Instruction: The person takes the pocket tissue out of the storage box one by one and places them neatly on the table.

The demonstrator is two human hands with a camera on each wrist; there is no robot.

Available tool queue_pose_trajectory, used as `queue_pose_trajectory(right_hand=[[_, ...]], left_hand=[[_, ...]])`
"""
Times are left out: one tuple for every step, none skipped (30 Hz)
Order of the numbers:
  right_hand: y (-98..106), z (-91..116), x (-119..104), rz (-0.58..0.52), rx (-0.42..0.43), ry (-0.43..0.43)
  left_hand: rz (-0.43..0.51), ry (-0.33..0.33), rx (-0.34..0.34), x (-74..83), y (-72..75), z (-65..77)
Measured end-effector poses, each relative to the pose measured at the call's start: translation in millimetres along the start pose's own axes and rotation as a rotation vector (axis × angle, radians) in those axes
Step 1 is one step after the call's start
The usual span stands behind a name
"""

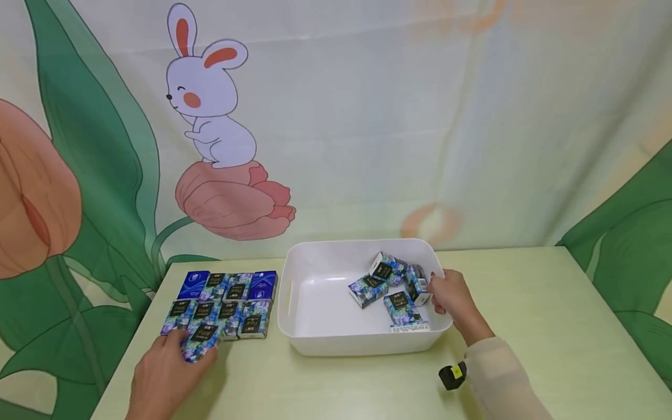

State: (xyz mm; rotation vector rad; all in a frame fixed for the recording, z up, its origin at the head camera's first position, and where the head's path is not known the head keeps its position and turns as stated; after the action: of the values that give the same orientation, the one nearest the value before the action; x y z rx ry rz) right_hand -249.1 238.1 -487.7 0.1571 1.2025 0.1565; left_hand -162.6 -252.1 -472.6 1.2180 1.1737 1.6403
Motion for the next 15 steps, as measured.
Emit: queue_pose_trajectory(right_hand=[[0, 0, 0, 0.002, -0.001, -0.003], [-1, 0, 0, 0.005, 0.000, -0.006], [-1, 0, 1, 0.007, 0.002, -0.007], [-1, 0, 1, 0.007, 0.005, -0.005], [-1, 0, 1, 0.005, 0.007, 0.000], [-1, 0, 1, 0.004, 0.009, 0.004], [-1, 0, 1, 0.003, 0.011, 0.008], [-2, 0, 1, -0.001, 0.011, 0.012], [-1, 0, 1, -0.003, 0.010, 0.013], [-1, 0, 1, -0.004, 0.009, 0.013], [-1, 0, 2, -0.004, 0.009, 0.013], [-1, 0, 2, -0.003, 0.007, 0.012], [-1, 0, 1, -0.004, 0.005, 0.013], [0, 0, 1, -0.004, 0.004, 0.012], [0, 0, 1, -0.003, 0.004, 0.011]], left_hand=[[-0.028, 0.020, 0.009, -5.9, -5.9, -0.1], [-0.050, 0.041, 0.016, -10.5, -11.4, -0.2], [-0.077, 0.057, 0.027, -13.6, -16.2, -0.5], [-0.107, 0.068, 0.041, -15.7, -20.6, -1.0], [-0.134, 0.079, 0.053, -17.2, -24.3, -1.5], [-0.164, 0.089, 0.068, -17.6, -27.3, -2.4], [-0.192, 0.095, 0.073, -18.3, -29.6, -3.3], [-0.218, 0.104, 0.076, -18.6, -31.1, -4.1], [-0.251, 0.106, 0.079, -18.3, -33.1, -4.5], [-0.274, 0.105, 0.086, -18.7, -34.1, -5.3], [-0.293, 0.102, 0.097, -19.0, -35.0, -5.6], [-0.308, 0.092, 0.111, -19.1, -35.4, -5.6], [-0.310, 0.081, 0.125, -18.6, -35.3, -5.4], [-0.308, 0.066, 0.136, -16.8, -34.5, -5.2], [-0.302, 0.042, 0.147, -14.0, -33.2, -5.0]])
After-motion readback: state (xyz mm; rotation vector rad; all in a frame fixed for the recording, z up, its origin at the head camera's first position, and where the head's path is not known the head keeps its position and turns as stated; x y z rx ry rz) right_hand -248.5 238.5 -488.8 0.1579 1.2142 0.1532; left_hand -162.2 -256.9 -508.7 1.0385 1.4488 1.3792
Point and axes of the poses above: each hand's wrist, its own z-axis away from the middle knuckle, its own y-axis out of the back of the hand, x = y × z, the point moved 1 cm from there along -z, towards the middle knuckle, and after that the axes turned 7 degrees about -x, right-handed, at the moved point
